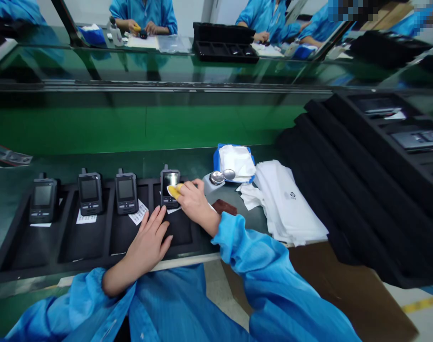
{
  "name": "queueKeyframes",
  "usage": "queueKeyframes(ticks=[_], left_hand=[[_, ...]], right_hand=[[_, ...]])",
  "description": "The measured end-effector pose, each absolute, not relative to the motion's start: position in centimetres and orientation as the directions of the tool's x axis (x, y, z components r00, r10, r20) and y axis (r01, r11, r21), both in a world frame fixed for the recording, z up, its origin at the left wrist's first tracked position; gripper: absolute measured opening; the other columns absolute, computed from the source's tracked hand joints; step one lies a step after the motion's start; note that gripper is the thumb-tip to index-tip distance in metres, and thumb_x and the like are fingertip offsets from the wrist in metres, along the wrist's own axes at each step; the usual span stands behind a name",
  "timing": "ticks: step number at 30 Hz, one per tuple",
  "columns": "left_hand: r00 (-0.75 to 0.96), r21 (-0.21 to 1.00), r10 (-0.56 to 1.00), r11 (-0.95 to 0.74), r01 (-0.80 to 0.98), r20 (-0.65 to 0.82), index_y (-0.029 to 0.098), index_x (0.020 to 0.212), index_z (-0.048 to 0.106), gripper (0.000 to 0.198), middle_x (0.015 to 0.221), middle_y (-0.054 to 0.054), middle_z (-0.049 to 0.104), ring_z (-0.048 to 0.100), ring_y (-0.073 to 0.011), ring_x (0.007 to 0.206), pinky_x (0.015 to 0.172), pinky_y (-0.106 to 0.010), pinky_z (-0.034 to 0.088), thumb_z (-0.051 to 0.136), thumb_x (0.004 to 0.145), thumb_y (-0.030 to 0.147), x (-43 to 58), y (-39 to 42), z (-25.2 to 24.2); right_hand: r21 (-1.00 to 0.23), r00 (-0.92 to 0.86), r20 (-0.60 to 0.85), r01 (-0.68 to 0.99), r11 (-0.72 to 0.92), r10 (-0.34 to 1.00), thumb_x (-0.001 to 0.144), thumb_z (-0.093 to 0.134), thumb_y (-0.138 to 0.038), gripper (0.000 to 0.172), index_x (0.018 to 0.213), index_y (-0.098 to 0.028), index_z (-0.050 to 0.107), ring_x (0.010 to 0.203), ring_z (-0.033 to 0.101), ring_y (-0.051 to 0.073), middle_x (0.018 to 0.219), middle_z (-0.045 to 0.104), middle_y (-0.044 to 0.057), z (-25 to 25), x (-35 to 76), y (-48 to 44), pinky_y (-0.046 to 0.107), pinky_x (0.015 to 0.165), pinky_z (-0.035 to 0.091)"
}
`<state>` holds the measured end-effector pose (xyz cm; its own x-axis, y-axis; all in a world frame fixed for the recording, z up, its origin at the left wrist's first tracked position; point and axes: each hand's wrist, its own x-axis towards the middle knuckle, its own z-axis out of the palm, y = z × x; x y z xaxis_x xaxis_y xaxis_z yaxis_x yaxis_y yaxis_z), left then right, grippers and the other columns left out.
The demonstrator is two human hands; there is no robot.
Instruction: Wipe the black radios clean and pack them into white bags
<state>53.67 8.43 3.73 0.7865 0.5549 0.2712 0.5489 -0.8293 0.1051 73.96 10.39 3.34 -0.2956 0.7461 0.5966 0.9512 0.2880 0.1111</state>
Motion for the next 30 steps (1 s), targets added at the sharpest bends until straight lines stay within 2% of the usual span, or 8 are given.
queueKeyframes(ticks=[5,8,12,17,21,25,28,30], left_hand=[[0.797,0.105,0.537,-0.841,0.53,0.277,0.011,0.1,0.061,0.021,0.14,-0.023,0.048,0.042,-0.0345,0.133,0.105,-0.055,0.039,0.048,0.087,0.021,53.6,8.5,3.7],[0.794,0.091,0.536,-0.84,0.535,0.287,0.011,0.101,0.061,0.022,0.14,-0.023,0.048,0.042,-0.0338,0.133,0.105,-0.056,0.04,0.048,0.087,0.02,53.6,8.6,3.7],[0.795,0.067,0.535,-0.839,0.541,0.287,0.011,0.1,0.062,0.021,0.138,-0.023,0.05,0.045,-0.0342,0.131,0.103,-0.055,0.042,0.049,0.086,0.021,53.7,8.6,3.8],[0.8,0.081,0.521,-0.849,0.523,0.297,0.01,0.098,0.062,0.02,0.138,-0.025,0.049,0.045,-0.0358,0.131,0.103,-0.057,0.042,0.049,0.086,0.02,53.8,8.6,3.7],[0.785,0.126,0.518,-0.852,0.508,0.341,0.011,0.095,0.062,0.018,0.136,-0.025,0.051,0.046,-0.0354,0.13,0.102,-0.057,0.043,0.049,0.086,0.019,53.7,8.6,3.6],[0.746,0.185,0.497,-0.865,0.467,0.443,0.014,0.091,0.062,0.019,0.132,-0.021,0.056,0.049,-0.0308,0.128,0.101,-0.053,0.045,0.044,0.088,0.016,52.2,8.7,3.8],[0.708,0.173,0.512,-0.851,0.496,0.486,0.014,0.091,0.063,0.021,0.125,-0.017,0.062,0.053,-0.0299,0.124,0.102,-0.053,0.045,0.043,0.089,0.018,49.8,8.9,4.2],[0.678,0.15,0.549,-0.818,0.555,0.49,0.014,0.091,0.064,0.021,0.122,-0.016,0.064,0.054,-0.0299,0.122,0.102,-0.055,0.044,0.043,0.09,0.018,48.2,9.2,4.5]], right_hand=[[0.138,-0.34,0.602,0.936,0.324,0.723,0.089,0.047,-0.012,0.028,0.077,-0.021,0.07,0.081,0.045,0.015,0.081,0.066,0.002,3.9,73.5,9.2,0.037,0.084,0.021],[0.14,-0.275,0.629,0.96,0.242,0.727,0.091,0.046,-0.013,0.027,0.086,-0.023,0.071,0.084,0.045,0.015,0.088,0.066,0.002,5.3,73.6,11.7,0.037,0.084,0.019],[0.097,-0.245,0.54,0.968,0.23,0.805,0.092,0.043,-0.012,0.029,0.089,-0.023,0.071,0.086,0.046,0.015,0.089,0.066,0.003,6.0,73.7,14.6,0.038,0.086,0.017],[0.035,-0.298,0.444,0.948,0.316,0.845,0.088,0.047,-0.009,0.027,0.091,-0.024,0.07,0.088,0.047,0.016,0.095,0.068,0.003,4.3,73.6,12.3,0.04,0.087,0.018],[0.053,-0.359,0.46,0.924,0.379,0.812,0.083,0.048,-0.007,0.028,0.091,-0.022,0.071,0.084,0.048,0.015,0.09,0.068,0.002,3.3,73.1,8.9,0.039,0.085,0.02],[0.019,-0.331,0.497,0.928,0.371,0.802,0.079,0.048,-0.004,0.035,0.094,-0.025,0.071,0.084,0.05,0.015,0.086,0.066,0.001,3.8,72.4,8.3,0.037,0.083,0.021],[-0.029,-0.276,0.518,0.94,0.339,0.81,0.079,0.046,-0.001,0.045,0.105,-0.03,0.069,0.09,0.051,0.015,0.093,0.066,0.001,5.2,71.2,10.4,0.037,0.083,0.021],[-0.033,-0.278,0.515,0.939,0.343,0.811,0.081,0.045,-0.002,0.044,0.103,-0.031,0.069,0.092,0.05,0.015,0.095,0.065,0.001,6.2,69.7,12.6,0.039,0.084,0.02]])
